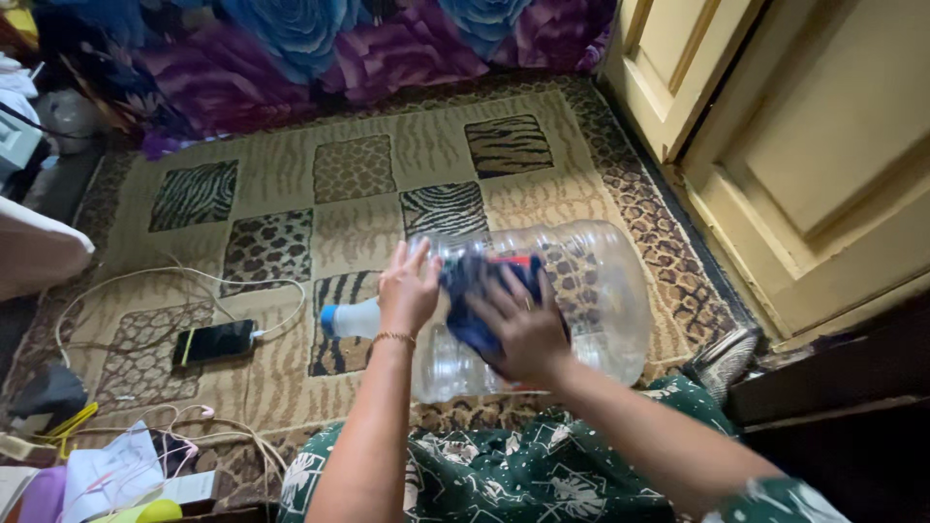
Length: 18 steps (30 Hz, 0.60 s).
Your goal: The person sits on the floor and wipes the exterior of a large clear plastic water bottle using a blue cloth. They rotate the bottle and wipe multiple sides, including the cap and handle area, repeatedly.
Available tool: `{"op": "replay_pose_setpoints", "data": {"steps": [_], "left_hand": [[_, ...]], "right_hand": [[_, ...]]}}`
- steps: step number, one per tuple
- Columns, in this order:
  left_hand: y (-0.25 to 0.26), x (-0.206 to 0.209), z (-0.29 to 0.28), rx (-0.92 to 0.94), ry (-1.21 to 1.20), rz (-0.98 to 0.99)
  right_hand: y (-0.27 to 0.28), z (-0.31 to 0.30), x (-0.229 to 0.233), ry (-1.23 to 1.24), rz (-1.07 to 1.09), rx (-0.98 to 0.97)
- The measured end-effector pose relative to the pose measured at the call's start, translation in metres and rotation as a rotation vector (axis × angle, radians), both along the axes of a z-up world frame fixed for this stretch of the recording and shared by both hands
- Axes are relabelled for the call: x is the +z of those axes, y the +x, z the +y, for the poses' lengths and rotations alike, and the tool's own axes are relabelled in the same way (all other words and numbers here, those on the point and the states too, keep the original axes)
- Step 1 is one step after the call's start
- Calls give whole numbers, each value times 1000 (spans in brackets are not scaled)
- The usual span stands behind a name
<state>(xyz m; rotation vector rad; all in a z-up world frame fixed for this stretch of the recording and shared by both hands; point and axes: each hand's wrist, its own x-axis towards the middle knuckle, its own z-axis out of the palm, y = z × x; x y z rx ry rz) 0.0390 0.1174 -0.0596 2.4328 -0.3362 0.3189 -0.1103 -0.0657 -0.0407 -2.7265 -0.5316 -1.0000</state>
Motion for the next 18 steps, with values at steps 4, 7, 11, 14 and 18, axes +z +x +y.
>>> {"op": "replay_pose_setpoints", "data": {"steps": [4,7,11,14,18], "left_hand": [[-27,13,0,32,17,-30],[-43,20,-1,120,7,70],[-26,7,-3,172,-120,351],[17,-6,-3,56,-252,389],[60,-10,-3,-77,-383,458]], "right_hand": [[99,6,42,125,470,-168],[142,8,60,123,825,-270],[137,19,53,142,761,-307],[95,27,33,109,280,-168],[-6,39,-25,66,-76,72]]}}
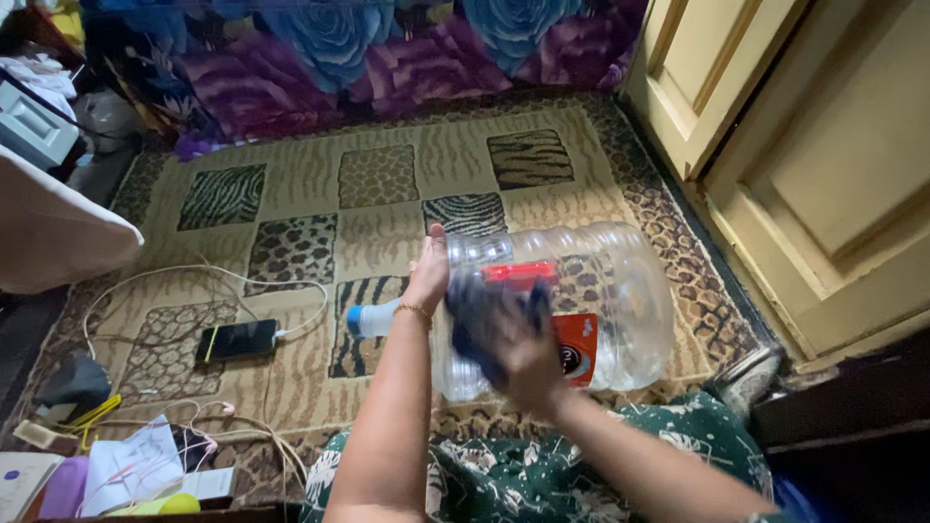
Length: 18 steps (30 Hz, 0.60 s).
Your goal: The person sits on the floor and wipes the exterior of a large clear plastic water bottle using a blue cloth. They rotate the bottle and wipe multiple sides, including the cap and handle area, repeatedly.
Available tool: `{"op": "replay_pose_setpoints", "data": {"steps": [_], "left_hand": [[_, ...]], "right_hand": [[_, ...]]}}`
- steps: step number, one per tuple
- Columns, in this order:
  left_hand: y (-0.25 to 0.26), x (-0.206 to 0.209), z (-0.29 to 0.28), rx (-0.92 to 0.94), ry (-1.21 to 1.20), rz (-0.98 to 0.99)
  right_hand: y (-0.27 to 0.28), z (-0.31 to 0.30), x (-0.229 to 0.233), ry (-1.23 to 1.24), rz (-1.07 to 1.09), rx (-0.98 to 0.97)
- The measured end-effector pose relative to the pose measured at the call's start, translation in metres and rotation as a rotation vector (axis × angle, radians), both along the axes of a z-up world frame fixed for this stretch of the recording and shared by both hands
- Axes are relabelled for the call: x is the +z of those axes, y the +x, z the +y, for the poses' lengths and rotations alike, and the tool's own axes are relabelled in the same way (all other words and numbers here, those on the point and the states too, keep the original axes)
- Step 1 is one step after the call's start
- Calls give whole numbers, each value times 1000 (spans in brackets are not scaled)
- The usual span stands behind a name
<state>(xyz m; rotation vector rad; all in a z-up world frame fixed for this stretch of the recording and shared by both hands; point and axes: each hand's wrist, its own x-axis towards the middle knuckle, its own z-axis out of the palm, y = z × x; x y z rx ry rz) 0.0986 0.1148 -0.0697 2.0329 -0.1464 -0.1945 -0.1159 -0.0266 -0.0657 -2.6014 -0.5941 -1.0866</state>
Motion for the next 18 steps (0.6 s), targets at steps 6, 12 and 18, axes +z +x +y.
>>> {"op": "replay_pose_setpoints", "data": {"steps": [6,12,18], "left_hand": [[-16,18,10,-57,-152,83],[-32,9,19,-84,-321,-14],[-38,11,9,117,-56,-60]], "right_hand": [[-21,12,-24,-146,122,55],[92,14,40,29,241,-119],[182,7,86,97,1069,-369]]}}
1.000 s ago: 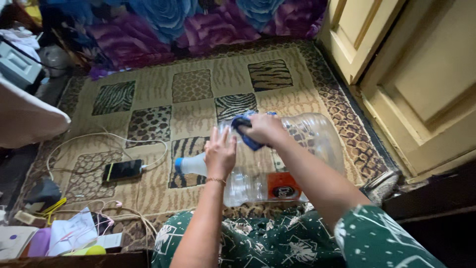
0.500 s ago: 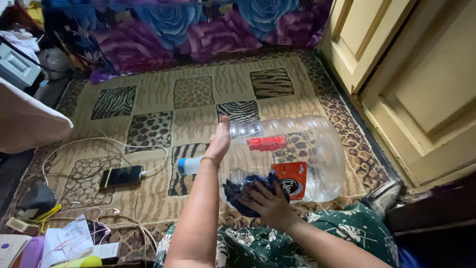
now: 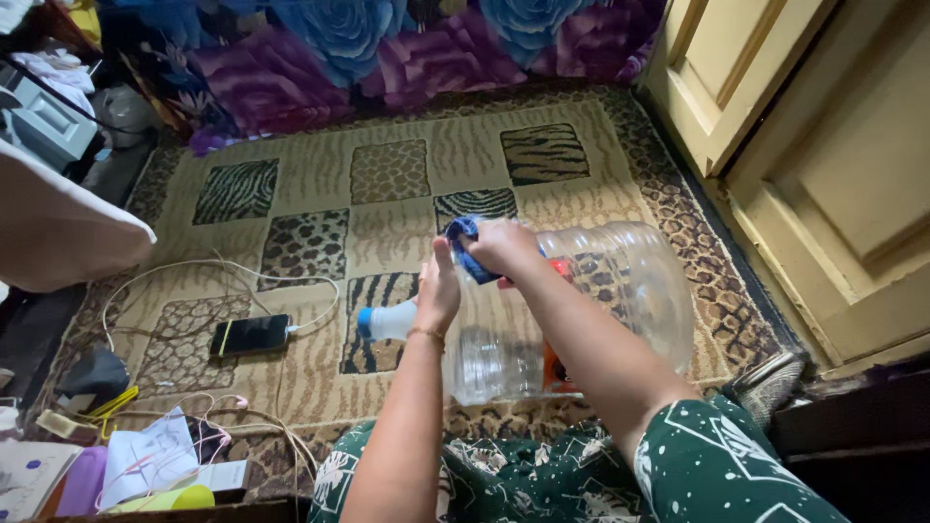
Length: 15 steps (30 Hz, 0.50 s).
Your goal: The person sits on the floor and wipes the exterior of a large clear plastic water bottle using a blue cloth. They rotate the bottle and wipe multiple sides, including the cap and handle area, repeatedly.
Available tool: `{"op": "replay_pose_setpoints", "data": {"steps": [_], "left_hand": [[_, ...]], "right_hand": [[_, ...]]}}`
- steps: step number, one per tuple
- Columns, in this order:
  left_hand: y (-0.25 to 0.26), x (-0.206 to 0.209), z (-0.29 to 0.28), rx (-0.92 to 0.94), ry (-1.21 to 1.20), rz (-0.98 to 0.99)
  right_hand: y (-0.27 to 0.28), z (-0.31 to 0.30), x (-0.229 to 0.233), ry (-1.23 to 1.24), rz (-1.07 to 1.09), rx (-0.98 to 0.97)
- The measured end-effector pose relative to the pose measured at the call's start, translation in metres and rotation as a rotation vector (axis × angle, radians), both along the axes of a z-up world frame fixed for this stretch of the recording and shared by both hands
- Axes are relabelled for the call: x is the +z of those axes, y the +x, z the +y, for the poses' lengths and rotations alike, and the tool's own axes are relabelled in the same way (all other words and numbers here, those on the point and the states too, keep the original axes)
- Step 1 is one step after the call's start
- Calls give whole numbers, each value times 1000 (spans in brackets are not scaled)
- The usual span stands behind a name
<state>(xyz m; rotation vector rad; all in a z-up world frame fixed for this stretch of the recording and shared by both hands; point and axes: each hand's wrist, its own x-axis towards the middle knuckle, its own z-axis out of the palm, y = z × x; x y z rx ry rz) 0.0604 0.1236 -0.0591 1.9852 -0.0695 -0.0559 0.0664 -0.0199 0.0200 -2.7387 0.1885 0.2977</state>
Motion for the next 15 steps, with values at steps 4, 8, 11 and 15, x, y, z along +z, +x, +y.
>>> {"op": "replay_pose_setpoints", "data": {"steps": [4,8,11,15], "left_hand": [[0,12,-6,87,98,112],[4,16,-9,26,131,46],[6,11,-12,-60,248,-209],[-3,1,-7,-35,330,-334]], "right_hand": [[-50,6,-29,53,-604,151],[-159,-6,-80,-61,-905,360],[-211,-27,-96,-209,-864,412],[-205,-46,-83,-238,-876,321]]}}
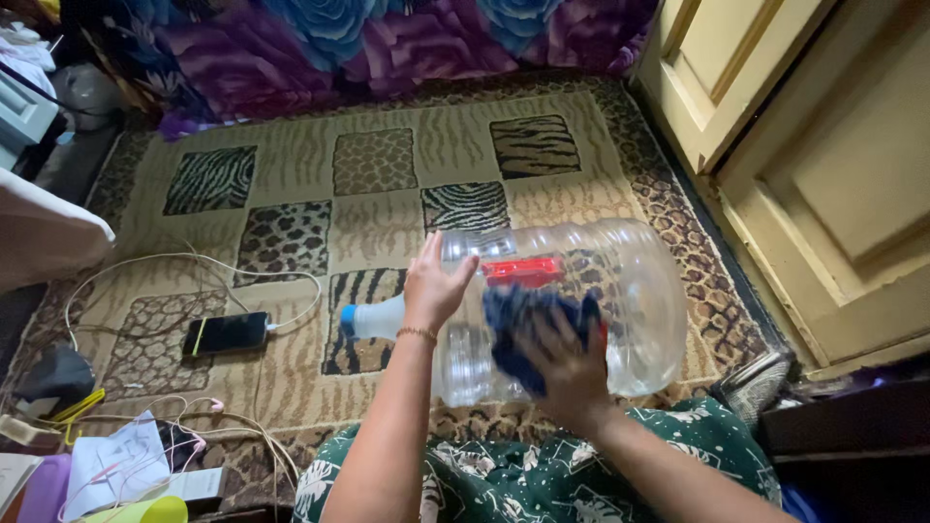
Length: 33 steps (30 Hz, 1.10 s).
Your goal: The person sits on the floor and wipes the exterior of a large clear plastic water bottle using a blue cloth. They rotate the bottle and wipe multiple sides, including the cap and handle area, repeatedly.
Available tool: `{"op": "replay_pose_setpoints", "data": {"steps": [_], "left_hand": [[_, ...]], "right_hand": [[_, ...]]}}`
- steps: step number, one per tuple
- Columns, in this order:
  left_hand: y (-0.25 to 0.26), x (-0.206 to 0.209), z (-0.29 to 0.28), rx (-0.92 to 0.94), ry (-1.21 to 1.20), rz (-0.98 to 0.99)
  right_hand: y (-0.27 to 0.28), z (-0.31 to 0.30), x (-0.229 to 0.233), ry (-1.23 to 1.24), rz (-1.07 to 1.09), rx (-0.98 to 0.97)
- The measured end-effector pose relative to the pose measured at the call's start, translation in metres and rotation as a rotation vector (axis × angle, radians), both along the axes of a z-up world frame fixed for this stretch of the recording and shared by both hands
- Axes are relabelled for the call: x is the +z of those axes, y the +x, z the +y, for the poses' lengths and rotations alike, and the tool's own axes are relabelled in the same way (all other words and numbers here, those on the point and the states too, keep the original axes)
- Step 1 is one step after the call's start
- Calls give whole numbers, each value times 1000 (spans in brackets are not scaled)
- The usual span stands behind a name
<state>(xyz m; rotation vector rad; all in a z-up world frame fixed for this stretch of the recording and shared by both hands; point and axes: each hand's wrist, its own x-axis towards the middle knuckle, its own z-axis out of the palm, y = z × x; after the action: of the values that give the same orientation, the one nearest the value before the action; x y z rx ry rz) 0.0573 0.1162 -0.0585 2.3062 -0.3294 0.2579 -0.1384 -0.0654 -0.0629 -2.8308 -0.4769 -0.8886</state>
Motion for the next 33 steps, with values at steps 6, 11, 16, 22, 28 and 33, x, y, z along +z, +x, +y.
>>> {"op": "replay_pose_setpoints", "data": {"steps": [6,11,16,22,28,33], "left_hand": [[-26,5,2,27,18,-13],[-44,9,0,81,-6,35],[-10,0,-2,83,18,56],[40,-8,-4,12,90,93],[14,1,7,-76,-40,-22],[-21,28,7,-30,-83,101]], "right_hand": [[126,-30,54,129,471,-214],[201,-57,84,164,766,-374],[145,-57,69,143,586,-261],[-9,-77,17,-44,-32,111],[21,-79,18,-24,33,-124],[139,-114,73,255,668,-442]]}}
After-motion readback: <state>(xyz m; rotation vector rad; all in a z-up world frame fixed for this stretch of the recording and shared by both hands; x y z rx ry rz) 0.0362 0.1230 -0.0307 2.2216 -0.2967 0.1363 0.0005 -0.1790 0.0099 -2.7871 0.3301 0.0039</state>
